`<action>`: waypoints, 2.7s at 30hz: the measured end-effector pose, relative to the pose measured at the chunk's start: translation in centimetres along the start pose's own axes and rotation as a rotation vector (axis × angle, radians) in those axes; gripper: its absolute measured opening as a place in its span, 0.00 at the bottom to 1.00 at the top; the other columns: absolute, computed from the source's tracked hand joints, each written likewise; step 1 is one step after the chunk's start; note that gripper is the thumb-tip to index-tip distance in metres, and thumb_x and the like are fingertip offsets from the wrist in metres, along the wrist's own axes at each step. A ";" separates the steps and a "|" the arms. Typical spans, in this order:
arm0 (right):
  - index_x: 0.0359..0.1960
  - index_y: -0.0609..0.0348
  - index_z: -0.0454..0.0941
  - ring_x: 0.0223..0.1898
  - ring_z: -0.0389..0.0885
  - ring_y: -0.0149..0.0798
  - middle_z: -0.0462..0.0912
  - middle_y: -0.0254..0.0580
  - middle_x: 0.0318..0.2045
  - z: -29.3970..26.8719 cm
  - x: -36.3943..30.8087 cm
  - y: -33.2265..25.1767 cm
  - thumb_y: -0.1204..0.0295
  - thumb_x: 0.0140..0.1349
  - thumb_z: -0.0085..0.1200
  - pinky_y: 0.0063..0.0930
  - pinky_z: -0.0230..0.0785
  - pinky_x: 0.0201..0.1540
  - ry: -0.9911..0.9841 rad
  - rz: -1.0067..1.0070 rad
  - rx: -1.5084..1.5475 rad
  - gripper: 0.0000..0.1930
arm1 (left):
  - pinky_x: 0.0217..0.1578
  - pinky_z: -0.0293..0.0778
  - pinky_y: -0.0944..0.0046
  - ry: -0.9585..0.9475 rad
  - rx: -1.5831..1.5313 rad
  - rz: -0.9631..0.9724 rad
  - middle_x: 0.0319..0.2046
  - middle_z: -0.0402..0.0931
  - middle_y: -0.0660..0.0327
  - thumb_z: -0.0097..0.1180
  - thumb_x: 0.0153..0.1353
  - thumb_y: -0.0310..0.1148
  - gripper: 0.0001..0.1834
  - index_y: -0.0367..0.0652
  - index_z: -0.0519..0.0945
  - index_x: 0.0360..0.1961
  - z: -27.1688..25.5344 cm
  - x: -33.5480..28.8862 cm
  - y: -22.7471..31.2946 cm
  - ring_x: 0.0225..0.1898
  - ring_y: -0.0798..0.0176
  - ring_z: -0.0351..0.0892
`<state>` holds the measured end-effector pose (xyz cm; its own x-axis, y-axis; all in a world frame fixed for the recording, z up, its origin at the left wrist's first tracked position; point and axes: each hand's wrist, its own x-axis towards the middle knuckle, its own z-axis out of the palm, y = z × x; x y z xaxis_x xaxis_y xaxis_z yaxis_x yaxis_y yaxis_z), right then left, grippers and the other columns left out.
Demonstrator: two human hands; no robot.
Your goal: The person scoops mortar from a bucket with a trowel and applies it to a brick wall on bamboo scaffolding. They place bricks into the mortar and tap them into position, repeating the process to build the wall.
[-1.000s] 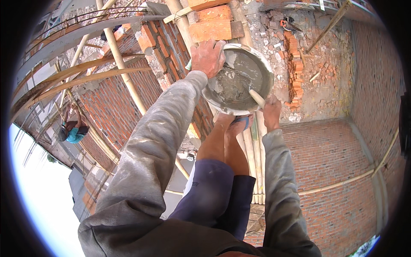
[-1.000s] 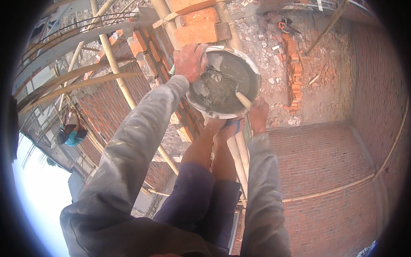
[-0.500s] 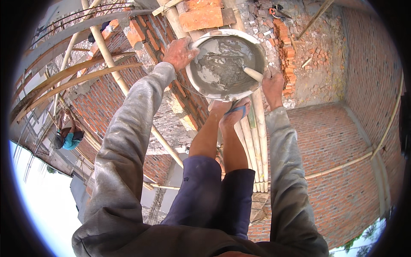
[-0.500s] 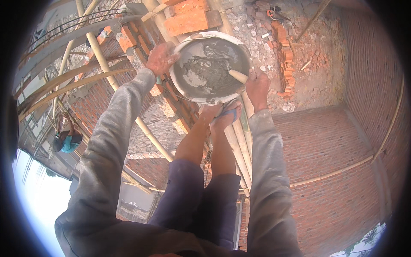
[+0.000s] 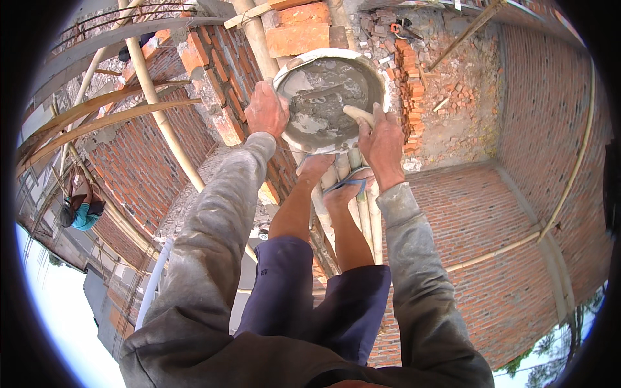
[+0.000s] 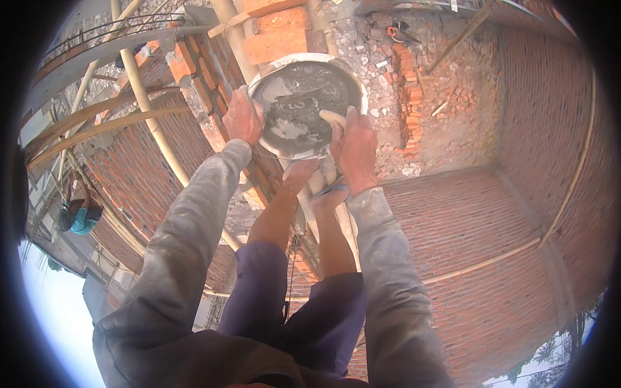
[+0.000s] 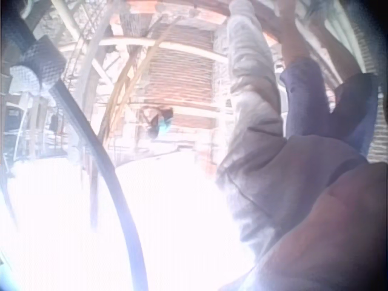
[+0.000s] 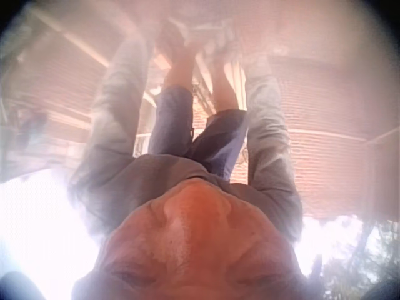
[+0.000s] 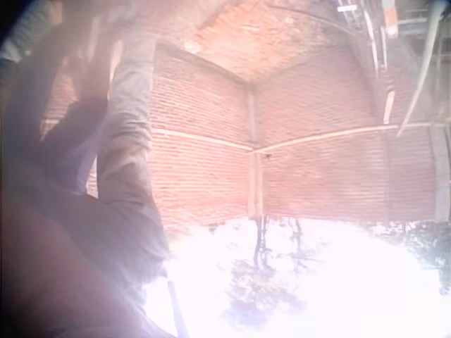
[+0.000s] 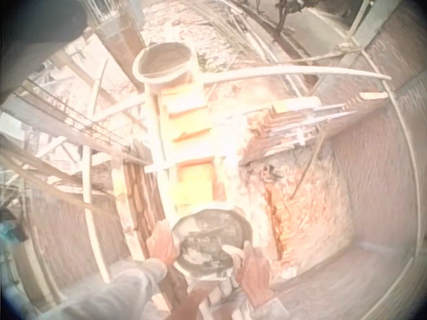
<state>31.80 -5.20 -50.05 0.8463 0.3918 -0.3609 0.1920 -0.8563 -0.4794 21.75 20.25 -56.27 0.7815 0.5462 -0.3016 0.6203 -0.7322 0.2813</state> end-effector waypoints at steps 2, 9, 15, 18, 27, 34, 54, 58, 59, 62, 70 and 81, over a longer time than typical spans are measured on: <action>0.56 0.63 0.86 0.43 0.89 0.59 0.86 0.56 0.41 0.2 -1.6 -2.6 0.66 0.63 0.71 0.48 0.82 0.45 -0.003 -0.041 0.175 0.21 | 0.53 0.80 0.40 0.035 0.022 0.030 0.56 0.77 0.48 0.58 0.68 0.33 0.25 0.40 0.71 0.65 0.4 -0.2 0.0 0.58 0.39 0.81; 0.38 0.58 0.89 0.33 0.85 0.49 0.88 0.45 0.34 3.1 1.6 -6.8 0.68 0.58 0.76 0.41 0.78 0.41 0.263 -0.395 0.635 0.10 | 0.52 0.81 0.42 0.122 0.082 0.079 0.56 0.77 0.49 0.61 0.67 0.33 0.29 0.40 0.70 0.68 1.4 -0.3 -0.3 0.57 0.41 0.82; 0.31 0.63 0.86 0.31 0.87 0.38 0.88 0.43 0.27 -1.6 0.8 -6.7 0.71 0.63 0.73 0.35 0.78 0.37 0.258 -0.302 1.064 0.09 | 0.50 0.81 0.42 0.145 0.020 0.122 0.54 0.78 0.47 0.58 0.69 0.32 0.26 0.40 0.70 0.67 2.0 -0.4 0.0 0.53 0.38 0.84; 0.31 0.64 0.83 0.30 0.88 0.35 0.87 0.43 0.26 -5.8 2.4 -5.8 0.73 0.74 0.65 0.31 0.82 0.37 0.392 -0.377 1.149 0.11 | 0.50 0.81 0.41 0.175 0.068 0.101 0.54 0.78 0.46 0.59 0.68 0.31 0.26 0.40 0.70 0.65 1.6 -0.4 0.3 0.53 0.38 0.84; 0.28 0.61 0.80 0.26 0.81 0.32 0.83 0.39 0.24 4.0 8.7 -4.3 0.73 0.68 0.71 0.30 0.72 0.30 0.218 -0.666 0.971 0.12 | 0.47 0.81 0.41 0.262 -0.178 0.165 0.47 0.82 0.44 0.56 0.67 0.28 0.22 0.39 0.74 0.62 2.0 -0.2 -1.2 0.46 0.35 0.86; 0.24 0.58 0.73 0.22 0.73 0.30 0.79 0.36 0.21 6.3 12.5 -0.8 0.63 0.68 0.71 0.28 0.65 0.27 -0.255 -0.825 0.872 0.20 | 0.45 0.80 0.43 0.336 -0.306 0.245 0.41 0.81 0.42 0.55 0.67 0.30 0.17 0.37 0.78 0.56 3.4 0.1 -2.6 0.43 0.34 0.85; 0.37 0.55 0.72 0.25 0.69 0.33 0.74 0.34 0.23 3.3 7.8 -5.5 0.62 0.76 0.61 0.38 0.72 0.33 -0.071 -1.015 1.406 0.14 | 0.59 0.76 0.67 -0.459 -1.455 0.208 0.53 0.83 0.64 0.73 0.66 0.33 0.28 0.37 0.79 0.63 1.6 3.3 -7.5 0.55 0.70 0.81; 0.24 0.59 0.73 0.25 0.69 0.29 0.76 0.34 0.22 9.0 10.2 -6.7 0.67 0.69 0.69 0.29 0.64 0.30 -0.241 -0.837 1.279 0.19 | 0.52 0.79 0.69 -0.476 -1.568 0.188 0.48 0.84 0.65 0.73 0.66 0.33 0.24 0.38 0.81 0.59 2.6 3.5 -7.8 0.48 0.73 0.82; 0.23 0.59 0.72 0.25 0.68 0.29 0.76 0.34 0.21 8.9 10.4 -6.3 0.67 0.69 0.68 0.28 0.63 0.29 -0.293 -0.822 1.213 0.20 | 0.50 0.80 0.69 -0.487 -1.572 0.191 0.47 0.84 0.66 0.73 0.66 0.32 0.23 0.38 0.81 0.59 2.4 3.6 -7.8 0.46 0.73 0.83; 0.21 0.59 0.71 0.25 0.70 0.28 0.76 0.34 0.20 6.4 9.3 -4.7 0.68 0.69 0.66 0.28 0.62 0.29 -0.374 -0.743 1.060 0.20 | 0.50 0.81 0.68 -0.548 -1.580 0.116 0.48 0.85 0.64 0.74 0.64 0.29 0.24 0.36 0.79 0.59 1.9 3.5 -7.8 0.47 0.72 0.84; 0.26 0.55 0.68 0.23 0.68 0.33 0.72 0.35 0.20 1.7 3.6 -1.2 0.61 0.75 0.60 0.38 0.72 0.34 -0.288 -0.795 1.096 0.20 | 0.58 0.79 0.66 -0.536 -1.604 0.190 0.50 0.86 0.61 0.73 0.63 0.28 0.27 0.35 0.78 0.61 2.3 3.4 -8.1 0.51 0.69 0.85; 0.34 0.58 0.72 0.28 0.78 0.34 0.77 0.37 0.23 5.6 5.3 -4.0 0.71 0.82 0.54 0.40 0.78 0.45 0.579 -0.896 1.315 0.13 | 0.60 0.79 0.65 -0.545 -1.685 0.316 0.54 0.84 0.59 0.74 0.64 0.32 0.29 0.33 0.77 0.63 3.1 3.7 -8.2 0.54 0.67 0.84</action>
<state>32.76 2.17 -54.49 0.8234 0.1424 0.5493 0.4165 0.5057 -0.7555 19.35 26.98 -62.54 0.9796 0.0461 -0.1955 0.1335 0.5779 0.8051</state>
